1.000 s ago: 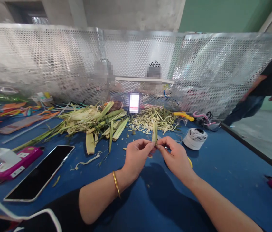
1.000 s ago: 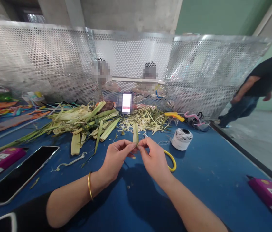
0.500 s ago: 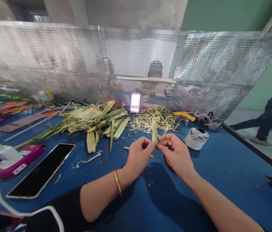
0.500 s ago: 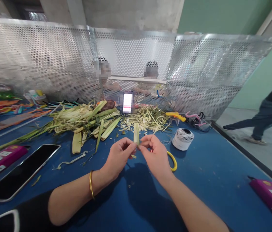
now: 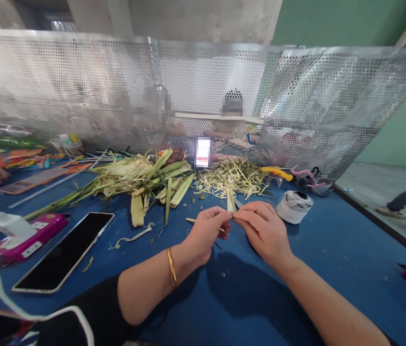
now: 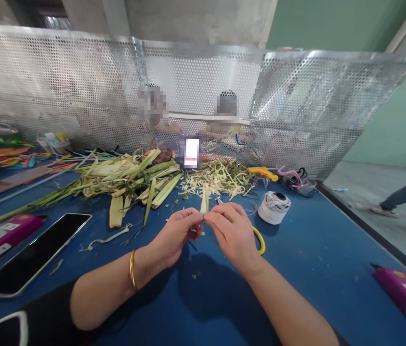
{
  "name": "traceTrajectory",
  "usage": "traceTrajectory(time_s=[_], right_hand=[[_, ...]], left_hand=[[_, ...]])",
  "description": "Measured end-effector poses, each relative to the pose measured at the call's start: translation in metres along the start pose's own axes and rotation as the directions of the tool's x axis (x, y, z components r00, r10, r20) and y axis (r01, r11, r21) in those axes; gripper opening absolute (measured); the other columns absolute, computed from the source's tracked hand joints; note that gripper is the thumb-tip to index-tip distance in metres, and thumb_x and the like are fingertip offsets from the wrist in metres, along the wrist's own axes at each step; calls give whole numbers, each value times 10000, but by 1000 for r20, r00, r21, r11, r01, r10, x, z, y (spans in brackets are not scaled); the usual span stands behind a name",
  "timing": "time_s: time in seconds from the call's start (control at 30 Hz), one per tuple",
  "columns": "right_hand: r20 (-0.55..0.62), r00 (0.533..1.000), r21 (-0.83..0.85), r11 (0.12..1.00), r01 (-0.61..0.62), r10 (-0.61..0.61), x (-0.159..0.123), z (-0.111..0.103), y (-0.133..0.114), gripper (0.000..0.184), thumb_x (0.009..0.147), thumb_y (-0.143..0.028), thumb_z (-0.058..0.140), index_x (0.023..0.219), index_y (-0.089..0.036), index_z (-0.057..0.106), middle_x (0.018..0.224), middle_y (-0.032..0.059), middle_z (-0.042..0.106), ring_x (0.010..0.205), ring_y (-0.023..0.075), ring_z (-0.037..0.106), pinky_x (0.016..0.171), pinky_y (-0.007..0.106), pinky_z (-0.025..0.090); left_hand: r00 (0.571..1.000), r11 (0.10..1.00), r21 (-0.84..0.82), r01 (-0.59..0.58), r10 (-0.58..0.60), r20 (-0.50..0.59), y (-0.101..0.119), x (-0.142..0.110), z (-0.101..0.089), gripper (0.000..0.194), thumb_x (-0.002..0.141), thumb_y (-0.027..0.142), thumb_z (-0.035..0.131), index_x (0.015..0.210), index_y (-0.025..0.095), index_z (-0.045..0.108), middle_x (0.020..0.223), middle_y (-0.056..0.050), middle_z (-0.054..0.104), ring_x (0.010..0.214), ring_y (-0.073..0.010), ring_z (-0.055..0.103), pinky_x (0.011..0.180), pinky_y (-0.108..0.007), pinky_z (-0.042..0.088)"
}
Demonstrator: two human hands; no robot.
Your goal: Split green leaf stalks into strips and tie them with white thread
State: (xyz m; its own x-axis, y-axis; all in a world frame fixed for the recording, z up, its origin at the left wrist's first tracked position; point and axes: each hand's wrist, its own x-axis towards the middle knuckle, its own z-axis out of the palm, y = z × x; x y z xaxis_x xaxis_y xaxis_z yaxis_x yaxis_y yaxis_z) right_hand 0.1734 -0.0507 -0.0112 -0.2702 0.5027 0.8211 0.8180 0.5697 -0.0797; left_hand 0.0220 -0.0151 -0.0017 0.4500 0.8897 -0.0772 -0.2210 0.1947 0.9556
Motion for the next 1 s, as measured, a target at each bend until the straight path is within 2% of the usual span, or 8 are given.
traceTrajectory(time_s=[0.17,0.3,0.4,0.47,0.63,0.83,0.93,1.0], right_hand=[[-14,1000,24,1000,15,-15,1,0,-1,156,883,-152,522,871,-240,651,822,36,662,812,185,591,813,376,460],[8,988,93,984,-153,153,0,2,-2,126,878,-203,534,828,-235,645,864,49,646,836,193,591,782,370,457],[82,946,197,925,-325,314,1,4,-3,123,869,-247,537,785,-230,625,898,53,648,855,204,597,777,364,462],[133,906,252,870,-423,402,1,4,-5,124,858,-267,547,760,-222,608,827,38,661,793,197,602,740,339,463],[197,792,315,728,-609,578,5,3,-9,117,794,-282,596,709,-202,612,677,7,651,658,174,575,618,287,438],[171,721,405,619,-673,671,5,5,-9,94,741,-262,640,697,-193,593,625,-9,612,593,151,546,566,274,421],[181,714,434,597,-675,676,4,7,-8,103,736,-259,651,734,-192,573,625,-14,608,582,149,559,555,273,425],[181,736,456,607,-650,653,3,8,-7,108,751,-260,642,779,-197,559,645,-8,622,604,159,585,574,280,443]], left_hand=[[996,993,-88,78,-74,49,4,-1,-1,183,606,281,682,633,159,548,616,11,544,582,-86,519,507,-188,376],[1000,998,-59,6,-7,-19,3,0,-1,203,601,290,718,635,154,571,632,7,566,627,-103,564,527,-191,414],[991,993,46,-112,115,-62,0,1,0,189,651,312,697,641,152,599,622,-4,598,616,-109,569,552,-209,452],[980,978,113,-174,183,-78,-3,2,1,180,679,315,676,641,151,612,614,-9,614,602,-109,567,562,-217,470],[964,957,181,-227,247,-98,-7,2,2,182,711,310,651,623,153,620,607,-11,625,603,-116,574,573,-228,491],[967,958,183,-221,240,-88,-6,-1,4,110,706,256,645,667,154,654,626,-13,649,620,-120,595,607,-231,488],[972,967,155,-201,217,-94,-4,-1,5,127,708,260,639,638,154,632,589,-5,629,559,-103,568,582,-229,477],[980,979,122,-164,176,-93,-3,0,5,155,706,277,642,616,153,614,578,-4,617,529,-94,547,553,-224,462]])
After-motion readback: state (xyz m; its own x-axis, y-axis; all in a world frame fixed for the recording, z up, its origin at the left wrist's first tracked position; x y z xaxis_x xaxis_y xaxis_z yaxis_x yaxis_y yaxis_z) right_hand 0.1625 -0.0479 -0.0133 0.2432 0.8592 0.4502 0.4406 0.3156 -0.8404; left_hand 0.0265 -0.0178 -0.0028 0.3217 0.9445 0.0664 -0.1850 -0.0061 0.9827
